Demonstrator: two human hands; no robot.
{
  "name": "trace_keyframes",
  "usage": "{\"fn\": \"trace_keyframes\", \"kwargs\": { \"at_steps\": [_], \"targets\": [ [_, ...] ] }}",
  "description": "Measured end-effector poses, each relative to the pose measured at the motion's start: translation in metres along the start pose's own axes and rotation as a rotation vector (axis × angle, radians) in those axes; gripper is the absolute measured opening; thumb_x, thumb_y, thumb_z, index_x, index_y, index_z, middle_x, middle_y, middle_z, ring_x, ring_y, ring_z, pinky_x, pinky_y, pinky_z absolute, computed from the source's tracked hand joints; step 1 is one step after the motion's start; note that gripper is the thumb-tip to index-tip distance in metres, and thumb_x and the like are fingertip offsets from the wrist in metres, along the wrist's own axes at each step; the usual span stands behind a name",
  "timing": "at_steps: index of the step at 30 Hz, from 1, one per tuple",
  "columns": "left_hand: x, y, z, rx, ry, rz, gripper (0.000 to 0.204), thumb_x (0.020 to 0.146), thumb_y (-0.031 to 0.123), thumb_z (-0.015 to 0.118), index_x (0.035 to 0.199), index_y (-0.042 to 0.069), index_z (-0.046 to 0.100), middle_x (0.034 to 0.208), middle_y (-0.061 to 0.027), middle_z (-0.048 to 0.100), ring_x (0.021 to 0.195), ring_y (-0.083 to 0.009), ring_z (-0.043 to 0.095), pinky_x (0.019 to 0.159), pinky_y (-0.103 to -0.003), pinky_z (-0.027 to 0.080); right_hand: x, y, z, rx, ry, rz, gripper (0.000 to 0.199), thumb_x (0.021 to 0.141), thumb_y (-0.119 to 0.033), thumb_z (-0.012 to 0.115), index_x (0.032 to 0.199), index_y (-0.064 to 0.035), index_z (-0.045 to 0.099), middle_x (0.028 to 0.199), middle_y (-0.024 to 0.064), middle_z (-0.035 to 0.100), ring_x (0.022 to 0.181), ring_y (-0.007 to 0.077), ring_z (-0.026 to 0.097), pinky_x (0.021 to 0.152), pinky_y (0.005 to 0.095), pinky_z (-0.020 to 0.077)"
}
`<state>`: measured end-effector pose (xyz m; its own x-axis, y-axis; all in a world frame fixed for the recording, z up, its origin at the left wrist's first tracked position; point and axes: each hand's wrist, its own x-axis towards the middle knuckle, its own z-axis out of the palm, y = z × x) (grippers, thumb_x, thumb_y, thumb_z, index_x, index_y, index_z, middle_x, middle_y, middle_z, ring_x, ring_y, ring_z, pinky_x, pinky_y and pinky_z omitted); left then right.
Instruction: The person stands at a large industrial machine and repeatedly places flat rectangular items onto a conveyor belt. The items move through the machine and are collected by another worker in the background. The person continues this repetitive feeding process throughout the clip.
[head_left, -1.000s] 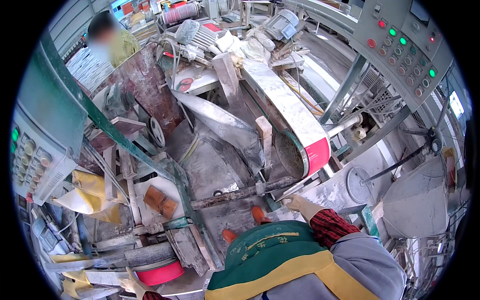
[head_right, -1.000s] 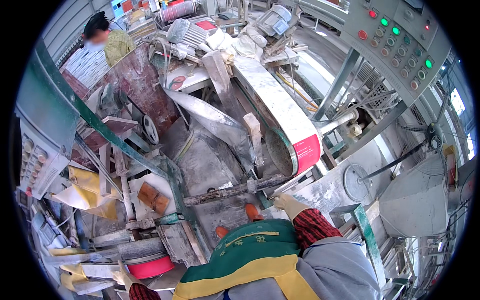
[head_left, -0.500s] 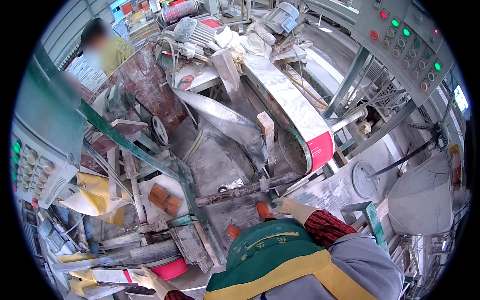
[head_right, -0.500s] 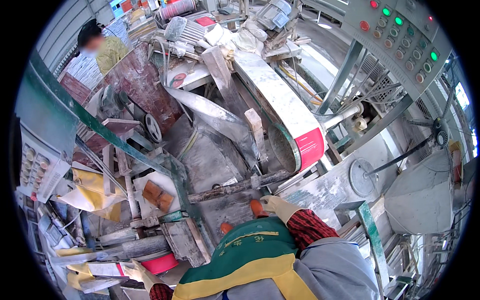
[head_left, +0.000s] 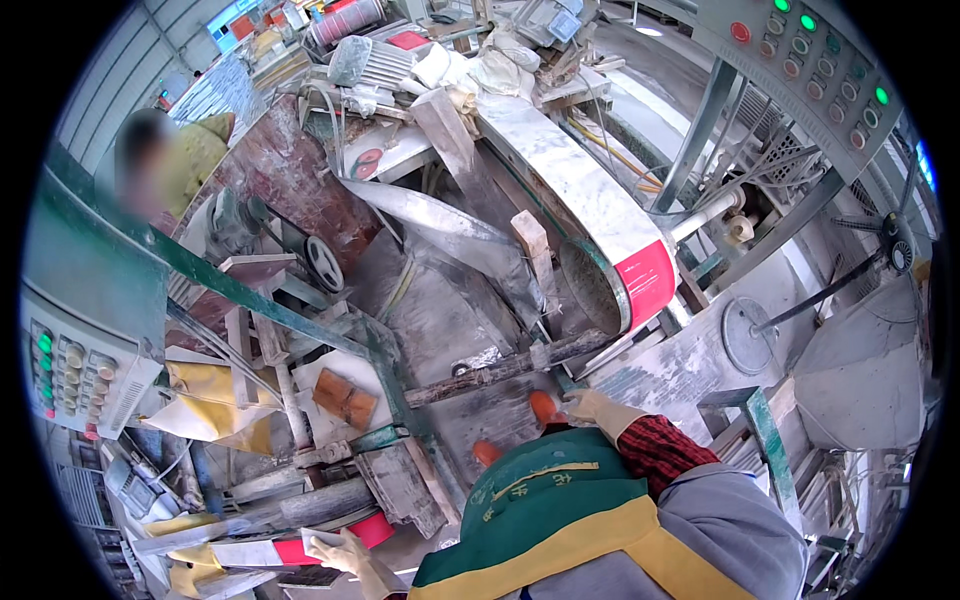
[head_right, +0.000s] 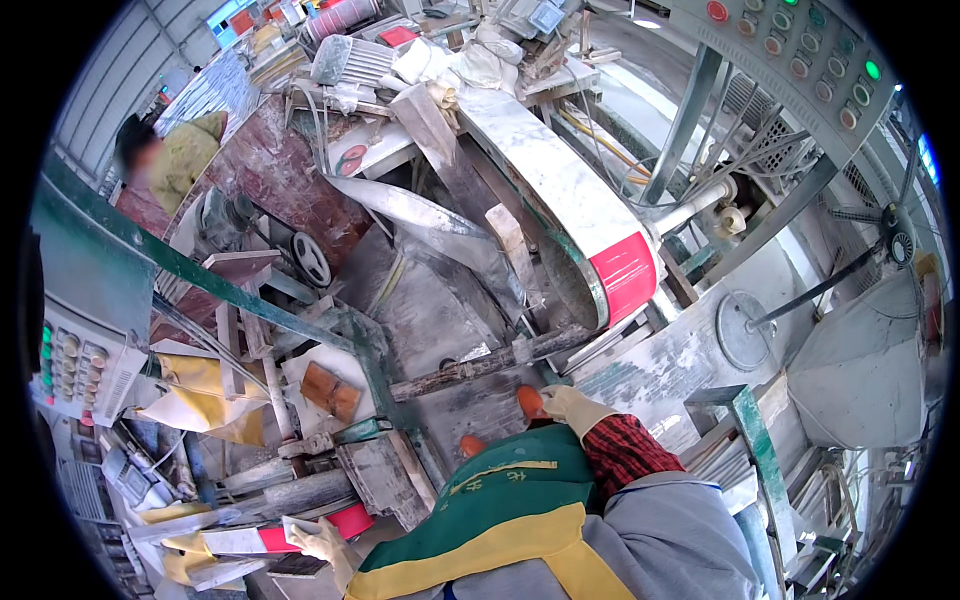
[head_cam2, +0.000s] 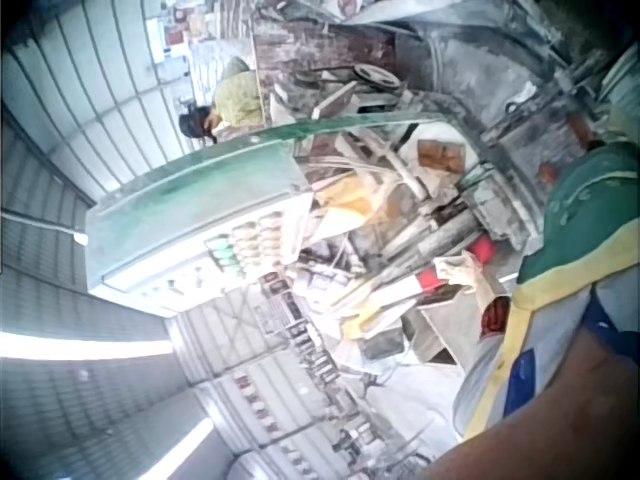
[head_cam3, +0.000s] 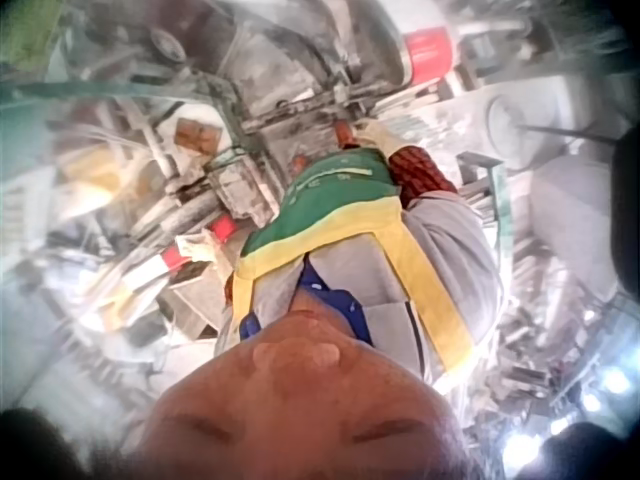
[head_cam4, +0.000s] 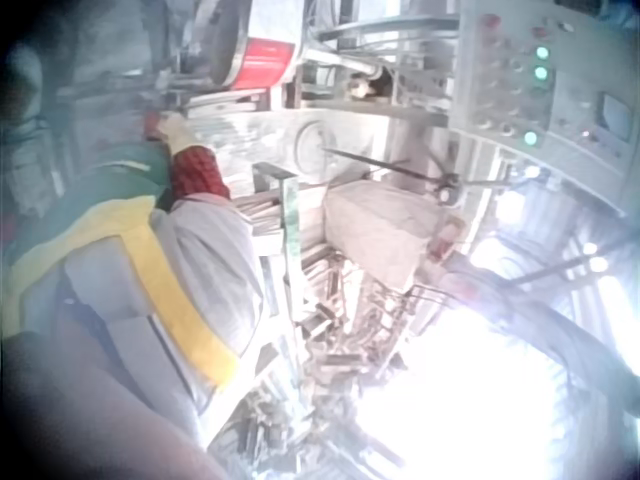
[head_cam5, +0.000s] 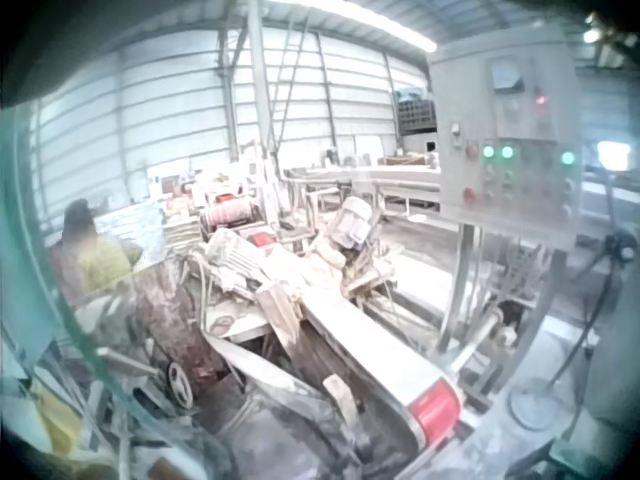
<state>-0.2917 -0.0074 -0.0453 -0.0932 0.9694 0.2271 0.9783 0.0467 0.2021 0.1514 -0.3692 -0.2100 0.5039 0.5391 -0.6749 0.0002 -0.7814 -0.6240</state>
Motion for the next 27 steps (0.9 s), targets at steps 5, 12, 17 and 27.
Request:
{"fn": "trace_keyframes", "kwargs": {
  "at_steps": [5,12,17,27],
  "targets": [
    [-0.032,0.022,0.000,-0.307,-0.089,-0.050,0.079,0.065,0.014,0.075,0.133,-0.002,0.037,0.142,-0.0250,0.026,0.131,-0.0375,0.030,0.108,-0.045,0.024,0.002,-0.008,0.006,0.302,-0.034,0.058,0.046,0.084,-0.016,0.054,0.129,-0.0068,0.048,0.080,0.0128,0.066,0.061,0.0181,0.062,0.055,0.0279,0.0505],
    [-0.088,0.173,-0.036,-0.952,-0.806,0.265,0.071,0.065,-0.005,0.065,0.132,0.006,0.042,0.130,-0.0090,0.045,0.123,-0.0214,0.041,0.103,-0.032,0.033,0.028,-0.065,0.031,0.750,-0.083,-0.170,0.044,0.085,-0.013,0.056,0.128,-0.0088,0.050,0.072,0.0098,0.063,0.053,0.0138,0.055,0.046,0.0286,0.0441],
    [-0.114,0.283,-0.027,-0.897,-0.697,0.945,0.076,0.063,0.006,0.075,0.130,-0.002,0.040,0.138,-0.0209,0.037,0.129,-0.0328,0.035,0.105,-0.037,0.032,-0.071,-0.226,0.007,0.900,-0.298,-0.254,0.059,0.087,-0.036,0.061,0.137,-0.0124,0.039,0.113,0.0138,0.059,0.095,0.0200,0.060,0.078,0.0342,0.0501],
    [-0.025,0.260,-0.028,-0.686,-0.648,1.069,0.064,0.072,0.010,0.072,0.130,0.004,0.046,0.136,-0.0190,0.043,0.129,-0.0308,0.038,0.107,-0.036,0.028,-0.054,-0.177,-0.097,1.107,0.721,-0.635,0.076,0.077,0.010,0.053,0.144,-0.0062,0.019,0.131,0.0143,0.047,0.118,0.0219,0.048,0.099,0.0324,0.0398]
  ]
}}
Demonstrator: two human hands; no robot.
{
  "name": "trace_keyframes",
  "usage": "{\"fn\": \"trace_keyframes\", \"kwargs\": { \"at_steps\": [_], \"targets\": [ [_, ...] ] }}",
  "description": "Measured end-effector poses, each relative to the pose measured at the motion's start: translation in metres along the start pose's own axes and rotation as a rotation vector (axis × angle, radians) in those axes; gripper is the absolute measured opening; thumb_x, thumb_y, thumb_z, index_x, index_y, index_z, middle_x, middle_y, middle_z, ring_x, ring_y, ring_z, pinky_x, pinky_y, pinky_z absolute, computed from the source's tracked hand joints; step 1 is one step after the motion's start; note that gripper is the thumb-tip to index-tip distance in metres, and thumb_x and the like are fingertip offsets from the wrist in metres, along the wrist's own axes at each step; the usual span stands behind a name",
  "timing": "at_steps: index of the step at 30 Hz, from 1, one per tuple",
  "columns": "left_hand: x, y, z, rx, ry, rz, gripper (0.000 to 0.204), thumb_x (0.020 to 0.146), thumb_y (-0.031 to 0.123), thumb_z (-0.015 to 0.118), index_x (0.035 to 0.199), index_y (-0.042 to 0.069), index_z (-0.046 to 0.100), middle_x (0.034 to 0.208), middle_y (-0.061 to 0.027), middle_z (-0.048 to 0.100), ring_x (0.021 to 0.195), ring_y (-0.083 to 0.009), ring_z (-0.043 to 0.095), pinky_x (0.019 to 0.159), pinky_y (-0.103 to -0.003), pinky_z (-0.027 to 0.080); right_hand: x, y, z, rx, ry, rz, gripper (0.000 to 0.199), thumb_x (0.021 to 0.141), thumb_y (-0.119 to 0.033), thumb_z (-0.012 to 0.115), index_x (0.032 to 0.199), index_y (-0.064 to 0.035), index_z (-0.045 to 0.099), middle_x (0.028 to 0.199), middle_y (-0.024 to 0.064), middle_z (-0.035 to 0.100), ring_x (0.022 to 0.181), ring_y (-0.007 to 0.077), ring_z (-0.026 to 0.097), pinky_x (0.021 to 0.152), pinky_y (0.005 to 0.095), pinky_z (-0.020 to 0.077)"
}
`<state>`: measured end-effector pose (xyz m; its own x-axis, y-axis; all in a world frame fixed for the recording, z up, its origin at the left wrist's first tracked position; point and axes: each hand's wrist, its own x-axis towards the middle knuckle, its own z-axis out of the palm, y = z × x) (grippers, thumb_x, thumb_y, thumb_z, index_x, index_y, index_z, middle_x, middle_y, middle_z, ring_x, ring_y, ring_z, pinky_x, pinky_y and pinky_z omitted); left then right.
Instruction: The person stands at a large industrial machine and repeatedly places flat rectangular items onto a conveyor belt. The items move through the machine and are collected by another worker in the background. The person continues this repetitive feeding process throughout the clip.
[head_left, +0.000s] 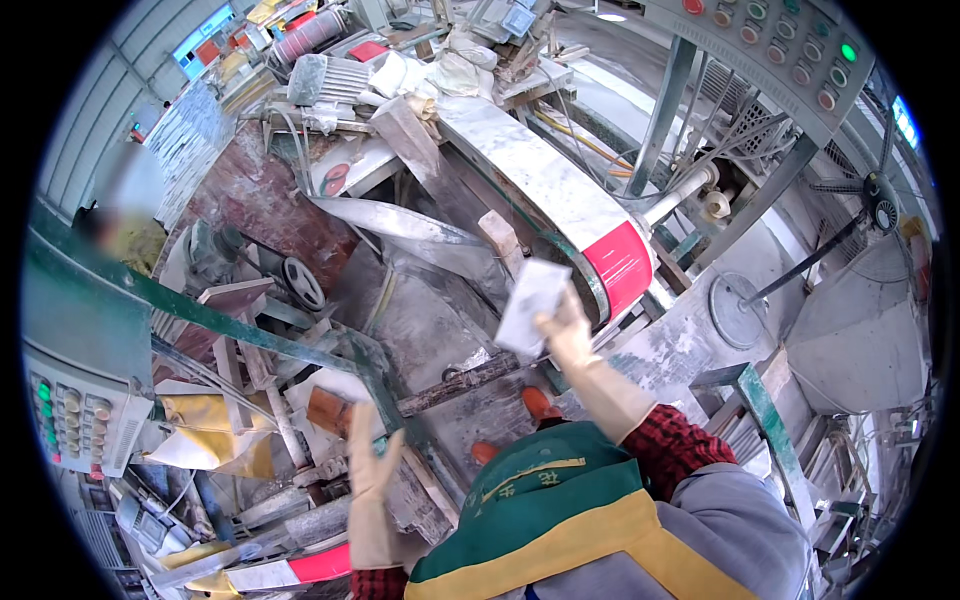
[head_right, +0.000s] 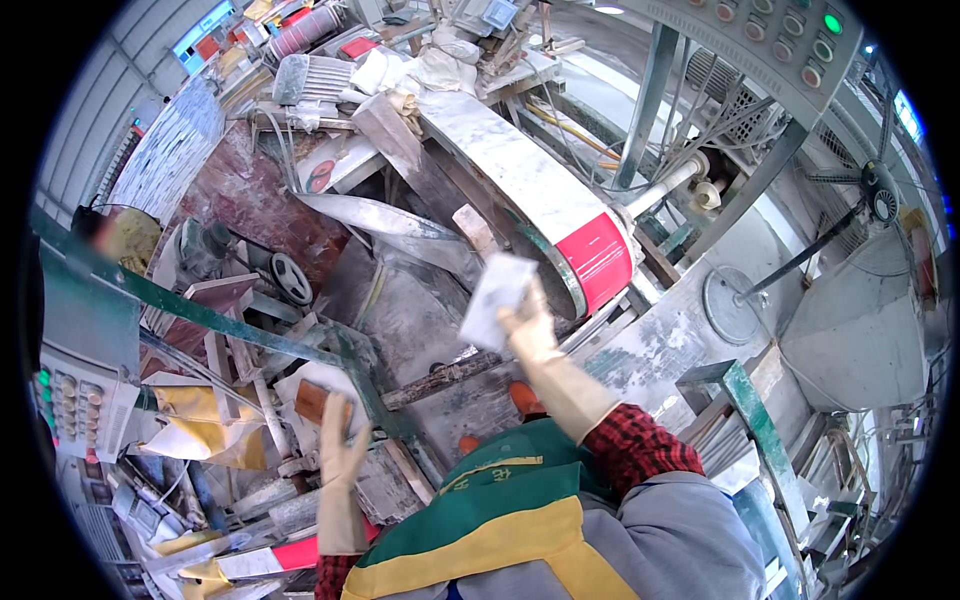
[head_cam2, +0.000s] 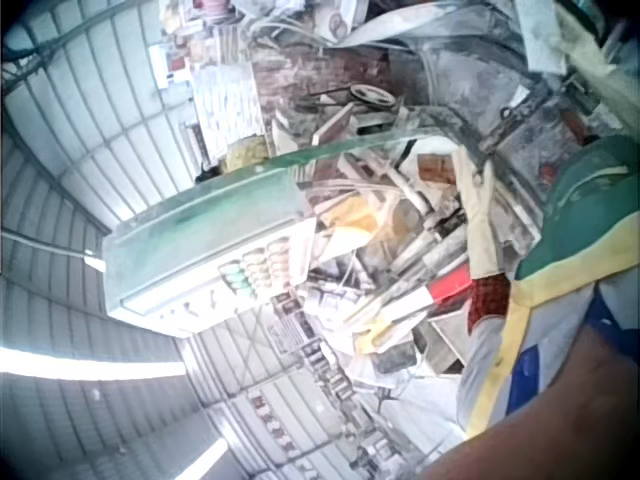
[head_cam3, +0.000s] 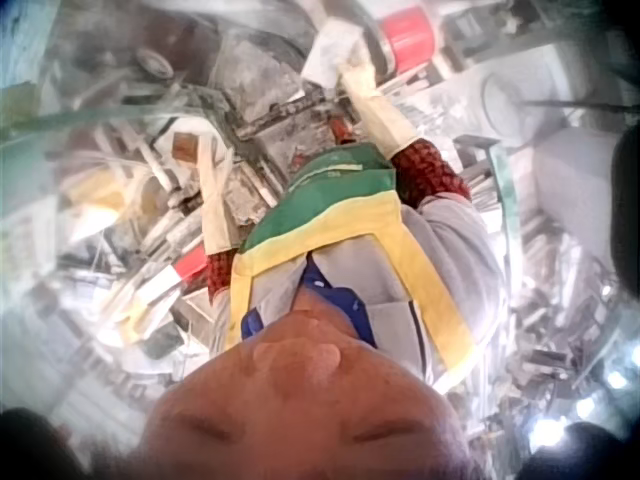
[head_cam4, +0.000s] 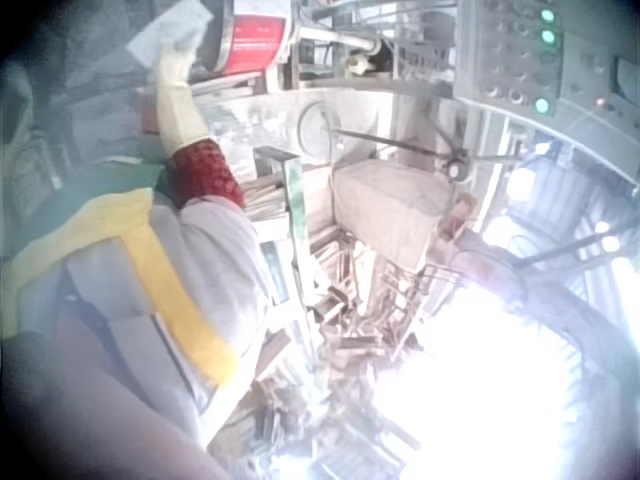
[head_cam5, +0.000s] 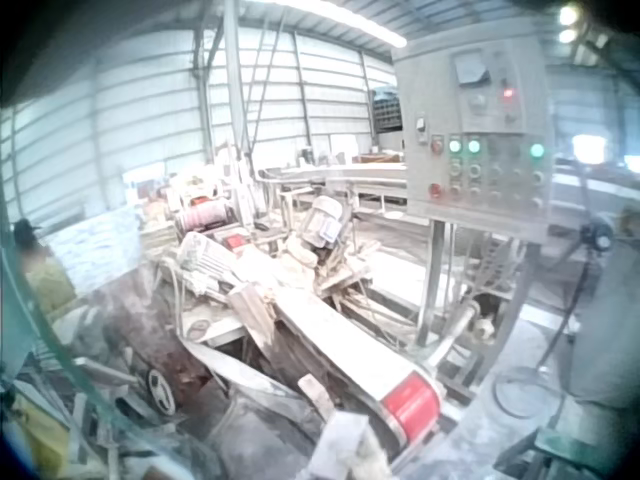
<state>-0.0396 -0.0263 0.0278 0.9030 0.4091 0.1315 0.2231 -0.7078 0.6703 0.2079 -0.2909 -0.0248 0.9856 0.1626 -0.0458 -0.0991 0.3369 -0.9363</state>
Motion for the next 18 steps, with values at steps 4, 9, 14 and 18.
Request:
{"fn": "trace_keyframes", "kwargs": {
  "at_steps": [4,9,14,18],
  "targets": [
    [-0.092,-0.100,-0.090,0.307,0.053,-0.545,0.057,0.077,0.017,0.067,0.128,0.005,0.045,0.127,-0.0191,0.048,0.120,-0.0337,0.043,0.102,-0.040,0.033,0.049,-0.026,-0.070,-0.180,0.379,-0.058,0.077,0.074,0.009,0.054,0.142,-0.0094,0.022,0.117,0.0165,0.056,0.096,0.0244,0.059,0.080,0.0339,0.0503],
    [-0.189,-0.143,-0.144,0.642,0.120,-1.352,0.068,0.083,0.044,0.058,0.137,0.011,0.035,0.141,-0.0185,0.033,0.128,-0.0349,0.035,0.104,-0.043,0.033,0.101,0.002,-0.141,-0.203,0.544,-0.037,0.080,0.073,0.007,0.056,0.143,-0.0193,0.027,0.099,0.0109,0.057,0.069,0.0160,0.055,0.052,0.0272,0.0453],
    [-0.233,-0.179,-0.108,0.835,0.179,-1.396,0.066,0.085,0.054,0.050,0.137,0.019,0.033,0.146,-0.0171,0.023,0.127,-0.0402,0.032,0.097,-0.052,0.038,0.120,0.008,-0.139,-0.073,0.632,0.078,0.077,0.073,0.004,0.058,0.141,-0.0219,0.031,0.087,0.0087,0.059,0.059,0.0146,0.052,0.050,0.0277,0.0439],
    [-0.247,-0.193,-0.108,0.844,0.150,-1.391,0.065,0.084,0.055,0.051,0.136,0.019,0.033,0.144,-0.0184,0.025,0.123,-0.0413,0.036,0.093,-0.052,0.041,0.124,-0.013,-0.122,-0.011,0.566,0.106,0.075,0.075,0.009,0.055,0.140,-0.0210,0.033,0.096,0.0099,0.058,0.069,0.0184,0.057,0.053,0.0303,0.0472]
  ]
}}
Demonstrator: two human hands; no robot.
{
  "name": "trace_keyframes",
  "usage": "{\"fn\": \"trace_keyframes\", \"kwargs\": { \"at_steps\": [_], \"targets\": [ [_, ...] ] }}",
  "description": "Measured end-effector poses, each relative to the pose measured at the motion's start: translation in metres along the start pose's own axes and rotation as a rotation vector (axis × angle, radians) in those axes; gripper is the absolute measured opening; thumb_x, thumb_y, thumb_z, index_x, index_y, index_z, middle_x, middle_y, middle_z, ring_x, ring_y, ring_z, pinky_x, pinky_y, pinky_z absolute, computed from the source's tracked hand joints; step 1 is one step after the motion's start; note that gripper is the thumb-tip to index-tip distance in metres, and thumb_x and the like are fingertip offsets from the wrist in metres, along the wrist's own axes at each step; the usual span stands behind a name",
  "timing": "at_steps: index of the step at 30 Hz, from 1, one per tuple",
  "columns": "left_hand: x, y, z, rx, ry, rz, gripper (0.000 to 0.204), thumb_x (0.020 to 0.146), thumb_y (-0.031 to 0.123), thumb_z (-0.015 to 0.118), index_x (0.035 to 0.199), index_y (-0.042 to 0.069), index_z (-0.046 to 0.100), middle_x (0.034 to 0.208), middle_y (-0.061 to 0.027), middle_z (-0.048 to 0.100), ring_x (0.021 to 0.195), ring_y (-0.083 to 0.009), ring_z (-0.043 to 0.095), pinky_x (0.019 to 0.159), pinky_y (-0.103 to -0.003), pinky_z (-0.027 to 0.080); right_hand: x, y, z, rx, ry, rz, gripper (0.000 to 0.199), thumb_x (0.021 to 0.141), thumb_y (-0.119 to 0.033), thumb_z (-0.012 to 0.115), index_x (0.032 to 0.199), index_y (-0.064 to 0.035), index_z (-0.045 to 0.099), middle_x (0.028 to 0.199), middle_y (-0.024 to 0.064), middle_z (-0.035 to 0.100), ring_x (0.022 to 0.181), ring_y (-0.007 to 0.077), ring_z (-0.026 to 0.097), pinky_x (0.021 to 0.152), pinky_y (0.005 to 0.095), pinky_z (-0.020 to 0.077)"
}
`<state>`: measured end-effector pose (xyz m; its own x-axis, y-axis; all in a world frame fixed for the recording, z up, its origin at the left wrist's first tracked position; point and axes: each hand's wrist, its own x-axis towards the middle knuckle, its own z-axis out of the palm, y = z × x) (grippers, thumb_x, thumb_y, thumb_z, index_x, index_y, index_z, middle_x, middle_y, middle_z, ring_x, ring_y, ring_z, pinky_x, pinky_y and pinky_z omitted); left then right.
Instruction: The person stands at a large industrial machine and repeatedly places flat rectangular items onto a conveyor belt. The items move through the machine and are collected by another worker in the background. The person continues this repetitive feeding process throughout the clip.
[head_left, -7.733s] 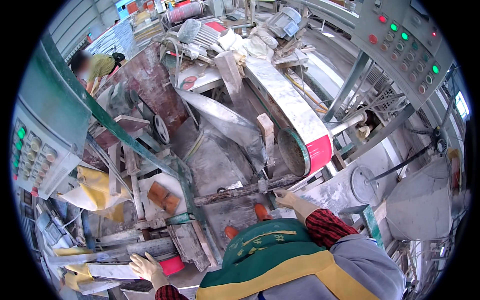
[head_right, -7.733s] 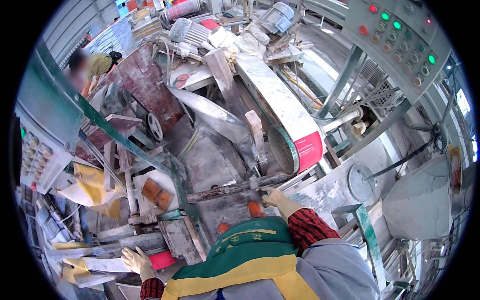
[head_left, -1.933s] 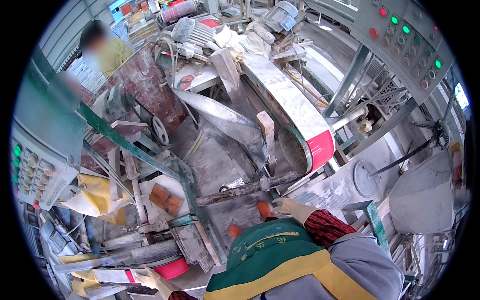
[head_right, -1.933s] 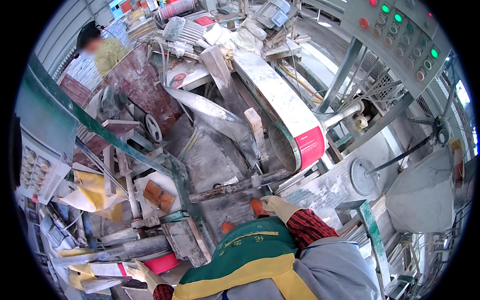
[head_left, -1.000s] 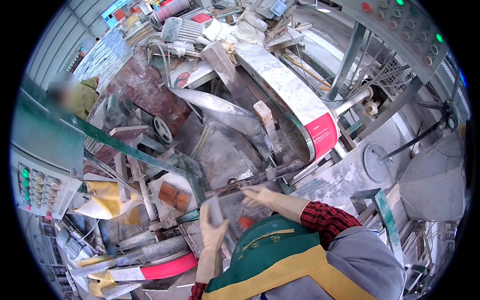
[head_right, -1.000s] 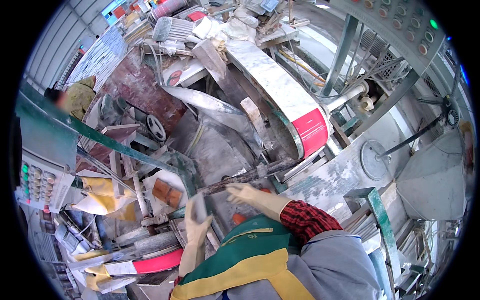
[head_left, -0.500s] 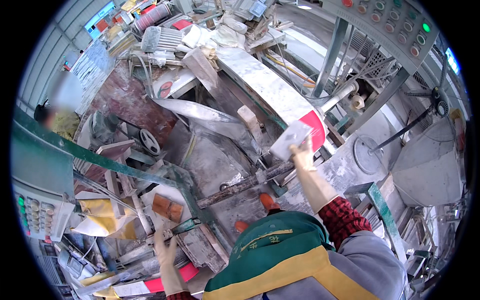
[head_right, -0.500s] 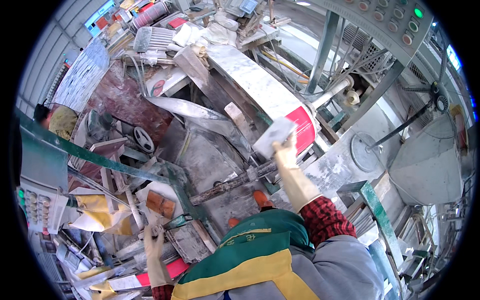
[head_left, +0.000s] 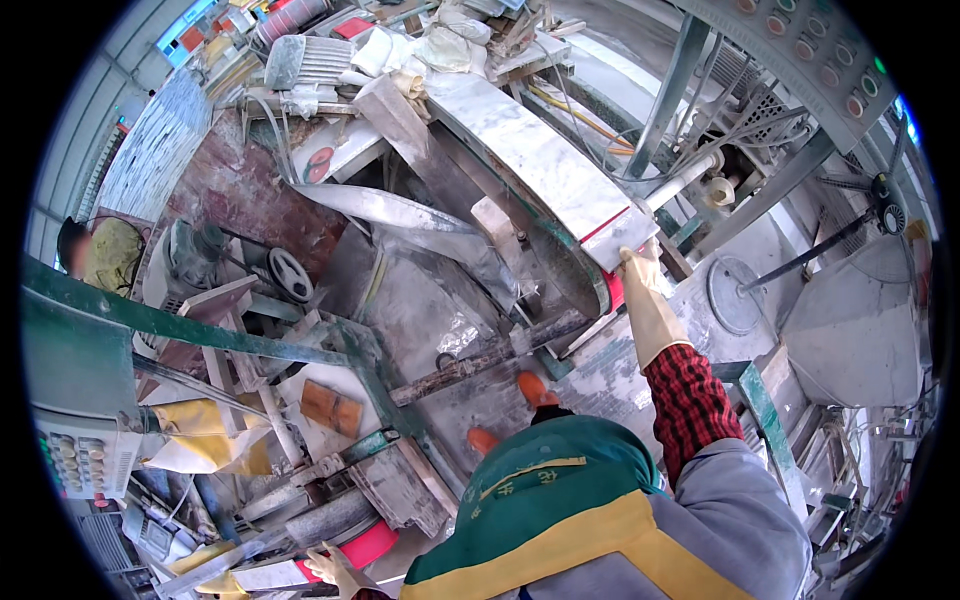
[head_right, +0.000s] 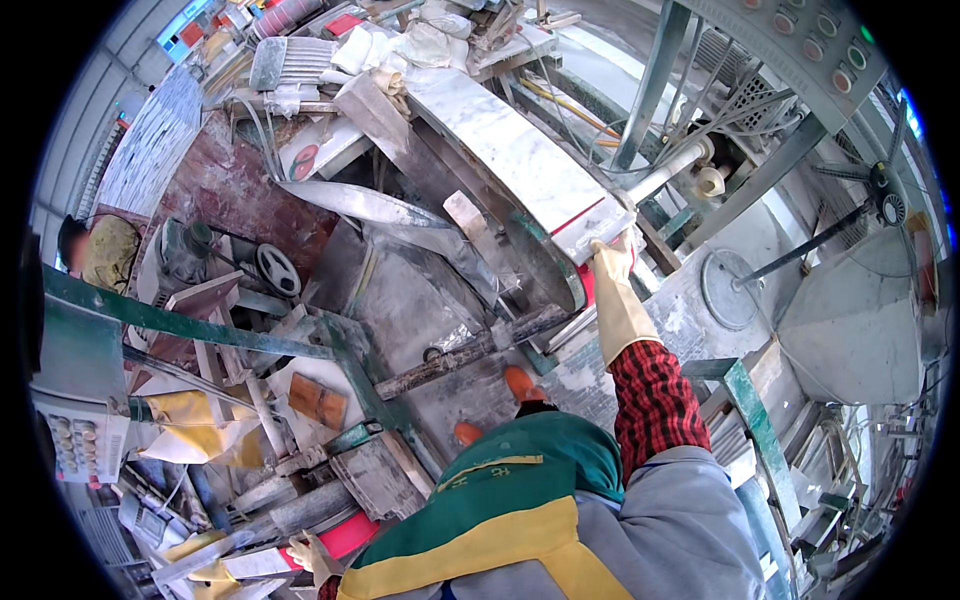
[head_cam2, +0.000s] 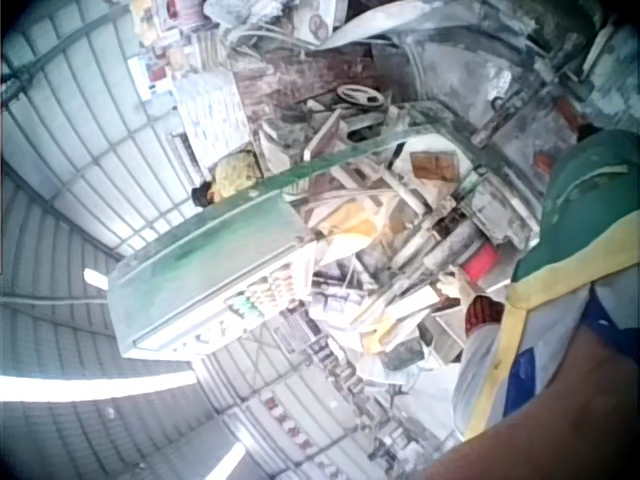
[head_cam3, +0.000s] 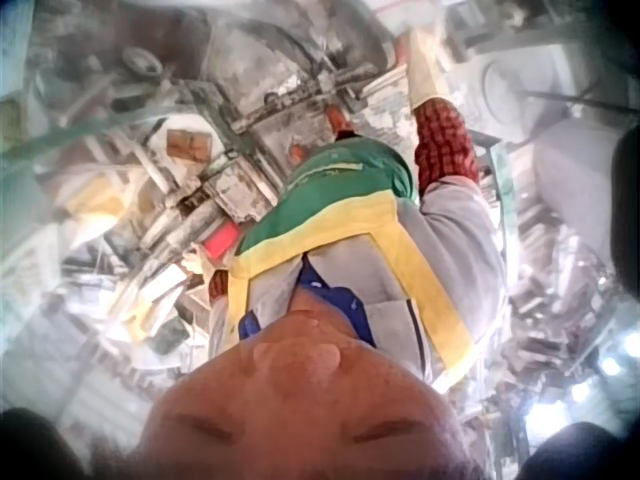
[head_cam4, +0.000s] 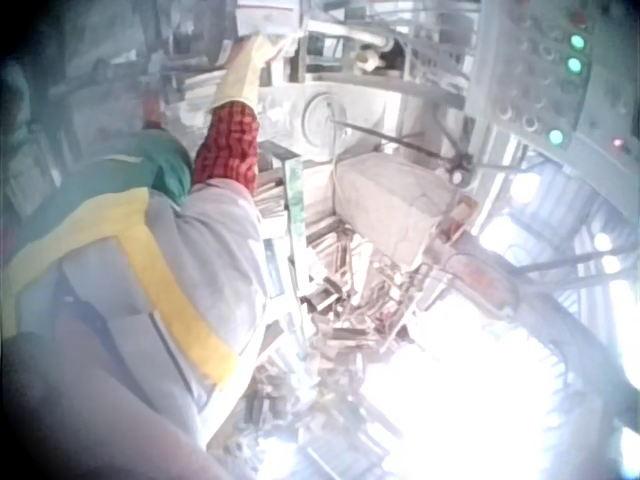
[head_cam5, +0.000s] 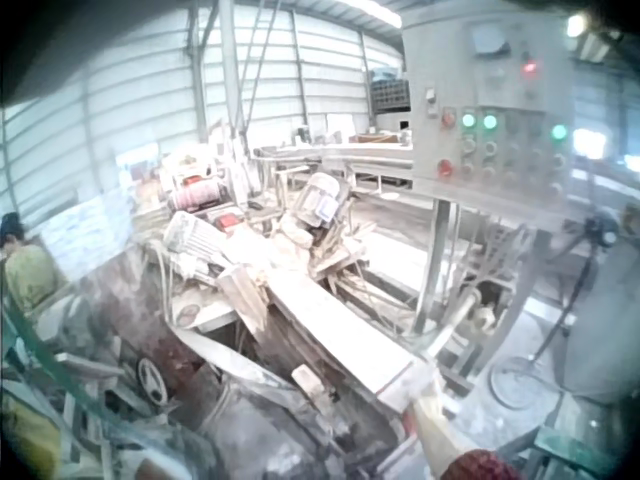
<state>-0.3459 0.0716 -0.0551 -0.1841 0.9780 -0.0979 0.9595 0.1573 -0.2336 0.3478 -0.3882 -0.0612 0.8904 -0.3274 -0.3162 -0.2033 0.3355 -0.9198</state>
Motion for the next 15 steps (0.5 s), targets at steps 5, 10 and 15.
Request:
{"fn": "trace_keyframes", "kwargs": {
  "at_steps": [5,10,15],
  "targets": [
    [-0.010,0.012,-0.005,0.040,0.029,0.002,0.064,0.086,0.055,0.048,0.136,0.019,0.032,0.145,-0.0197,0.024,0.125,-0.0413,0.035,0.095,-0.052,0.039,0.023,0.017,-0.003,-0.126,0.003,0.012,0.072,0.077,0.010,0.054,0.138,-0.0196,0.032,0.110,0.0129,0.055,0.086,0.0257,0.060,0.065,0.0359,0.0537],
    [-0.024,0.022,-0.011,0.029,0.030,-0.010,0.064,0.087,0.054,0.045,0.139,0.020,0.030,0.146,-0.0211,0.021,0.130,-0.0390,0.028,0.100,-0.050,0.034,0.010,0.009,0.008,-0.012,0.009,-0.024,0.068,0.076,0.012,0.052,0.136,-0.0156,0.036,0.112,0.0128,0.054,0.091,0.0265,0.060,0.066,0.0364,0.0561],
    [-0.038,0.031,-0.015,-0.027,0.082,0.033,0.065,0.086,0.050,0.052,0.140,0.021,0.030,0.147,-0.0218,0.020,0.132,-0.0386,0.025,0.104,-0.048,0.028,0.035,0.025,-0.006,-0.207,-0.007,-0.135,0.070,0.074,-0.002,0.060,0.137,-0.0118,0.031,0.102,0.0179,0.058,0.075,0.0277,0.062,0.052,0.0376,0.0528]
  ]
}}
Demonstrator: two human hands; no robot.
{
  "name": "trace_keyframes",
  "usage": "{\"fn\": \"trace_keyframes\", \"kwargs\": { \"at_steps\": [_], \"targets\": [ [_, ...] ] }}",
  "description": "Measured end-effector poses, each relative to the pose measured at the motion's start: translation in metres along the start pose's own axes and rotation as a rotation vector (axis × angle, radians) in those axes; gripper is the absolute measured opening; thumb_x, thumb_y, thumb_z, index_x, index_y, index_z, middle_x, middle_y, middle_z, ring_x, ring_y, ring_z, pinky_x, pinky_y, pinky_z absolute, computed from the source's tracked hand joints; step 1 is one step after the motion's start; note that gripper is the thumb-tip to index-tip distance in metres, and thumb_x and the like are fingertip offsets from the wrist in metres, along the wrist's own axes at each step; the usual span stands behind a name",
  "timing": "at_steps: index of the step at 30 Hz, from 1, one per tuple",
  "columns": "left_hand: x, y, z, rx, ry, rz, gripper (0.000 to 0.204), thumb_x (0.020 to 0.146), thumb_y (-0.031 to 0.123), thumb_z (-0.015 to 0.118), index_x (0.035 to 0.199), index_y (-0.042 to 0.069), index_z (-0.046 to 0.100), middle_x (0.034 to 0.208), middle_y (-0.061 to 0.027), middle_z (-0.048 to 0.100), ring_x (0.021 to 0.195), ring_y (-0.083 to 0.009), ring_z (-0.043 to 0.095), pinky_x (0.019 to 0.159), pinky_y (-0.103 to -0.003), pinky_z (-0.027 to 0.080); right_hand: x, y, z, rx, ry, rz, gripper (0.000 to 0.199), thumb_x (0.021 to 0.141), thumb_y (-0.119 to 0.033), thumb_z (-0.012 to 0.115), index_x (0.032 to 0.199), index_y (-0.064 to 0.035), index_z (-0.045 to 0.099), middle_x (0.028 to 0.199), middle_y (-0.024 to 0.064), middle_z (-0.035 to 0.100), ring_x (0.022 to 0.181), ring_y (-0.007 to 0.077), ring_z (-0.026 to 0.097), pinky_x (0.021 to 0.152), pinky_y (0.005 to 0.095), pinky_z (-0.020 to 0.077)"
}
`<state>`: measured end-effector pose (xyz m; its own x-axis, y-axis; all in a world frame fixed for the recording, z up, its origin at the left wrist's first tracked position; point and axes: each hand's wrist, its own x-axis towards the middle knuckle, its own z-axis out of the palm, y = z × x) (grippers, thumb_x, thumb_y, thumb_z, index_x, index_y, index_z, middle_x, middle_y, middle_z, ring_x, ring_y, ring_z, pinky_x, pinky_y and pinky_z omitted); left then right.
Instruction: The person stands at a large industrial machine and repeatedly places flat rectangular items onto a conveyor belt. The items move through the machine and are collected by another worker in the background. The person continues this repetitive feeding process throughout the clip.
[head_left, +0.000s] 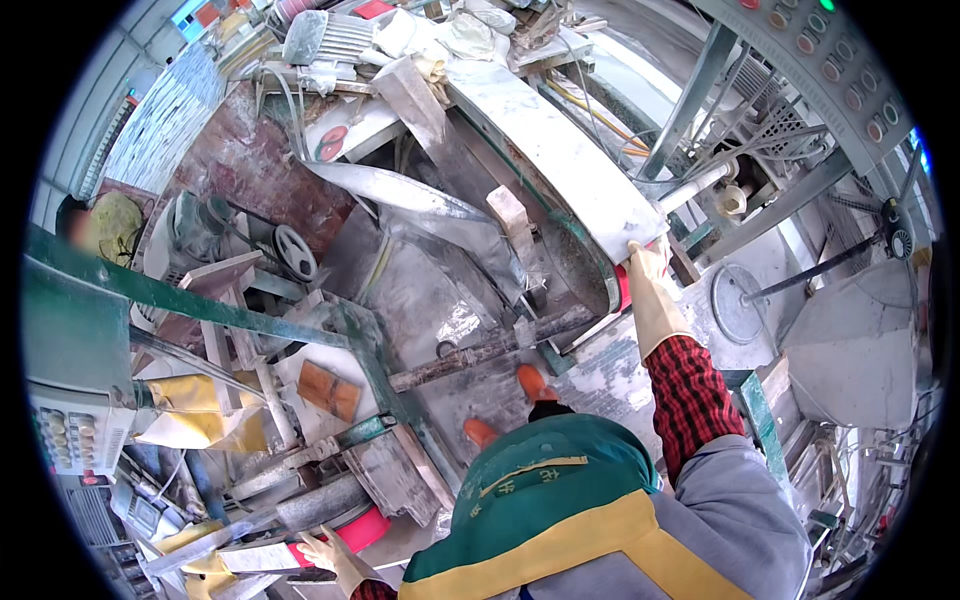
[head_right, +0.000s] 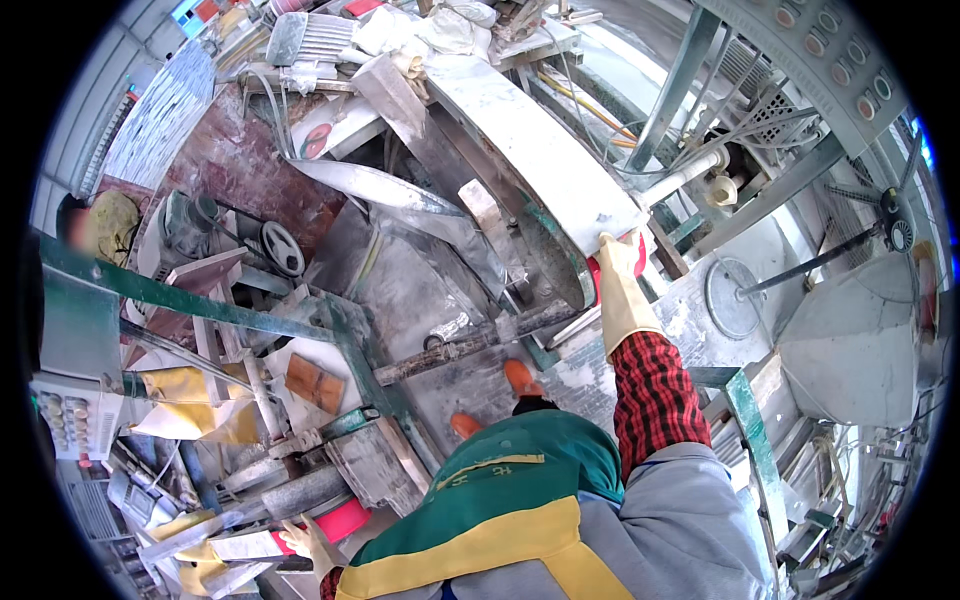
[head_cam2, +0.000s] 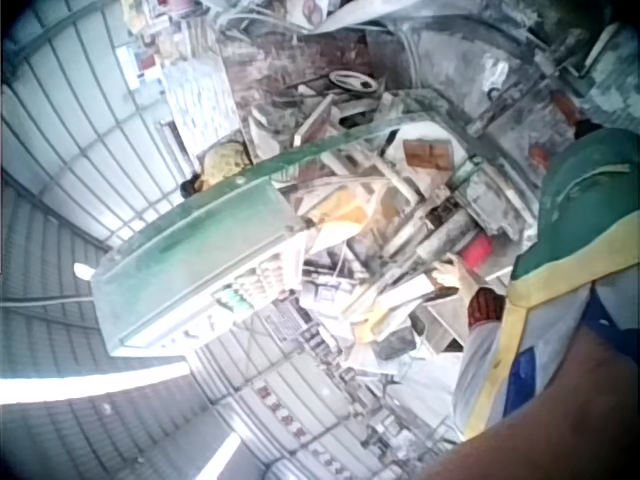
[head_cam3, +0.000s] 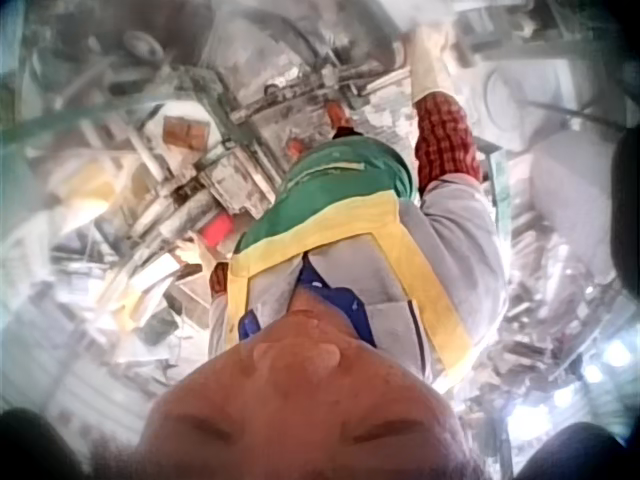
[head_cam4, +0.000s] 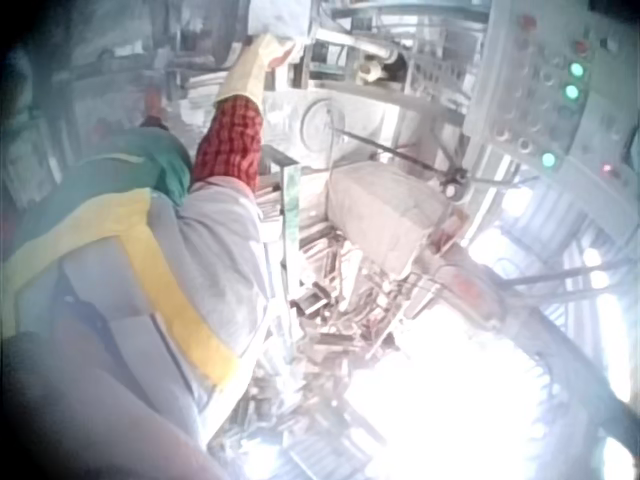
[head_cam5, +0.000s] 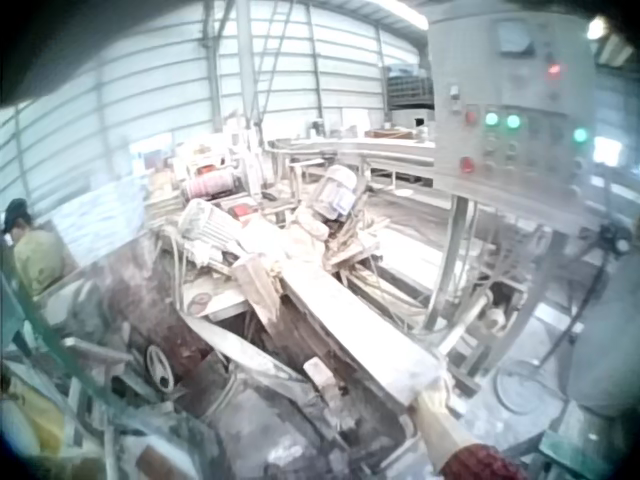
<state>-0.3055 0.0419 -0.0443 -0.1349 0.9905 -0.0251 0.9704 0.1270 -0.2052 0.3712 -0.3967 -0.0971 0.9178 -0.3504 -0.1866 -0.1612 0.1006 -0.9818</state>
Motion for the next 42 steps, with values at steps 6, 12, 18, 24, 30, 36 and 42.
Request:
{"fn": "trace_keyframes", "kwargs": {
  "at_steps": [6,12,18,24,30,36,42],
  "targets": [
    [-0.011,0.001,0.002,0.011,0.034,-0.012,0.069,0.084,0.050,0.055,0.140,0.020,0.029,0.146,-0.0220,0.021,0.132,-0.0386,0.024,0.103,-0.049,0.029,-0.021,-0.042,0.004,-0.441,-0.110,0.225,0.077,0.082,-0.018,0.060,0.141,-0.0120,0.011,0.064,0.0170,0.057,0.042,0.0260,0.054,0.037,0.0396,0.0446],
    [-0.017,0.003,0.000,-0.039,0.093,0.003,0.066,0.084,0.047,0.057,0.136,0.013,0.035,0.143,-0.0241,0.027,0.129,-0.0395,0.029,0.101,-0.049,0.032,-0.021,-0.022,0.003,-0.131,-0.094,0.207,0.077,0.085,-0.017,0.059,0.142,-0.0111,0.009,0.061,0.0163,0.058,0.041,0.0246,0.054,0.037,0.0347,0.0458],
    [-0.014,-0.002,-0.023,-0.103,0.425,0.184,0.061,0.086,0.039,0.059,0.134,0.007,0.039,0.138,-0.0263,0.035,0.126,-0.0425,0.033,0.103,-0.050,0.030,-0.035,0.007,-0.015,0.039,-0.118,0.117,0.076,0.085,-0.009,0.057,0.145,-0.0164,0.011,0.069,0.0154,0.060,0.042,0.0207,0.052,0.041,0.0317,0.0457],
    [0.036,-0.033,-0.033,0.039,0.394,0.038,0.058,0.089,0.047,0.050,0.135,0.013,0.040,0.137,-0.0197,0.040,0.123,-0.0381,0.038,0.102,-0.045,0.033,-0.072,0.022,-0.044,-0.070,-0.145,0.057,0.071,0.085,-0.009,0.053,0.144,-0.0143,0.014,0.076,0.0152,0.061,0.045,0.0191,0.052,0.043,0.0321,0.0449],
    [0.034,-0.035,-0.006,0.132,0.326,-0.003,0.054,0.091,0.048,0.044,0.134,0.015,0.042,0.134,-0.0156,0.043,0.121,-0.0331,0.041,0.098,-0.044,0.035,-0.122,0.063,-0.079,-0.732,-0.201,0.140,0.066,0.078,-0.010,0.058,0.138,-0.0102,0.030,0.072,0.0134,0.064,0.048,0.0183,0.058,0.042,0.0308,0.0478],
    [0.035,-0.028,0.017,0.059,0.564,0.060,0.051,0.091,0.043,0.048,0.131,0.012,0.043,0.132,-0.0167,0.045,0.118,-0.0350,0.044,0.098,-0.045,0.035,-0.151,0.110,-0.097,-1.119,-0.674,-0.098,0.064,0.074,-0.022,0.060,0.134,-0.0091,0.042,0.076,0.0174,0.066,0.070,0.0237,0.066,0.063,0.0337,0.0516],
    [0.025,-0.024,0.009,0.077,0.581,0.072,0.049,0.091,0.039,0.050,0.130,0.011,0.044,0.130,-0.0175,0.046,0.115,-0.0351,0.046,0.095,-0.046,0.039,-0.179,0.078,-0.034,-0.998,-0.862,0.013,0.065,0.075,-0.028,0.058,0.136,-0.0135,0.041,0.081,0.0156,0.067,0.076,0.0252,0.065,0.072,0.0335,0.0506]
  ]
}}
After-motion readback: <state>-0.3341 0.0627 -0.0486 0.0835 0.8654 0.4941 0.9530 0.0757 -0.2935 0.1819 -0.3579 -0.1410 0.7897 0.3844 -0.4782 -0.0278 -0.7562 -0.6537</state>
